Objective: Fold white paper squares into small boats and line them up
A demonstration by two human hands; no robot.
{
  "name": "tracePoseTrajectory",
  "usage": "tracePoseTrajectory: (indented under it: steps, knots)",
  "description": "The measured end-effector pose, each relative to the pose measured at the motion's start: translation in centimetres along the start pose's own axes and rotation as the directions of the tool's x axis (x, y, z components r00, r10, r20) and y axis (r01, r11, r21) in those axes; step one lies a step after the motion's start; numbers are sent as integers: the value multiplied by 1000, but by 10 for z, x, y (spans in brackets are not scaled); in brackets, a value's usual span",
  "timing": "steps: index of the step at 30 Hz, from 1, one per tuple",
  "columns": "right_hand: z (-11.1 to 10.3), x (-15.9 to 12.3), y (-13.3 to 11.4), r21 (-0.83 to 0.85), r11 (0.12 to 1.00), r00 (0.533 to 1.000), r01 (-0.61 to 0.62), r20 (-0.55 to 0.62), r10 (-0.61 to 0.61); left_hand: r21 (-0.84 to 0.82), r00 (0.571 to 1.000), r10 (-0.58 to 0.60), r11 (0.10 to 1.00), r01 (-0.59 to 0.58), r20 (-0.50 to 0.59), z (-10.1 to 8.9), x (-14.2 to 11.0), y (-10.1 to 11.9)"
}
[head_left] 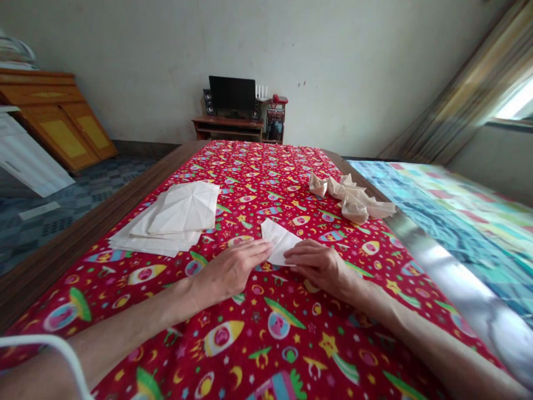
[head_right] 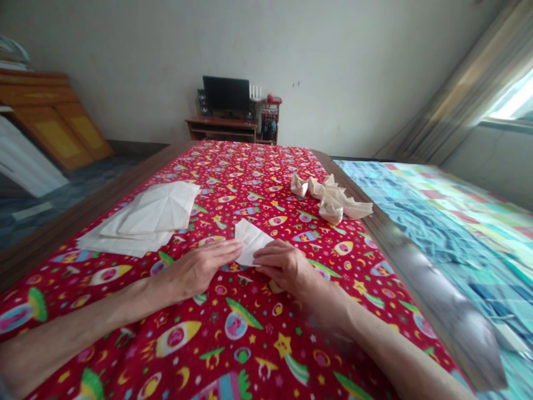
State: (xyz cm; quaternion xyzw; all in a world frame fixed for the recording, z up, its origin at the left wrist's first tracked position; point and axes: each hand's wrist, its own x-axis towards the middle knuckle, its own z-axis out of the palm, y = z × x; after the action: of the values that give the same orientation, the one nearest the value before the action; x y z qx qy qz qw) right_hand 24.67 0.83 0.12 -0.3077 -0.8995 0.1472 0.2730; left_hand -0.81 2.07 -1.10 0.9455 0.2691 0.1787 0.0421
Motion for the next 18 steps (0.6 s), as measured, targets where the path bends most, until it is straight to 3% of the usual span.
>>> tracePoseTrajectory:
  steps: [4,8,11,18]
  knots:
    - [1,9,4,188,943,961,-274,16,277,-12,1000,-8,1000,8,-12,4,-4,2]
    - [5,20,6,92,897,897,-432,-60,438,-32,1000,-19,999,19,-20,-1,-1,8]
    - [9,25,7,1,882,876,-470,-119,467,-96,1000,-26,995,25,-14,-6,2,12]
    - [15,28,9,-125,884,890,-451,-145,433,-177,995,-39,984,23,-88,-3,2,12]
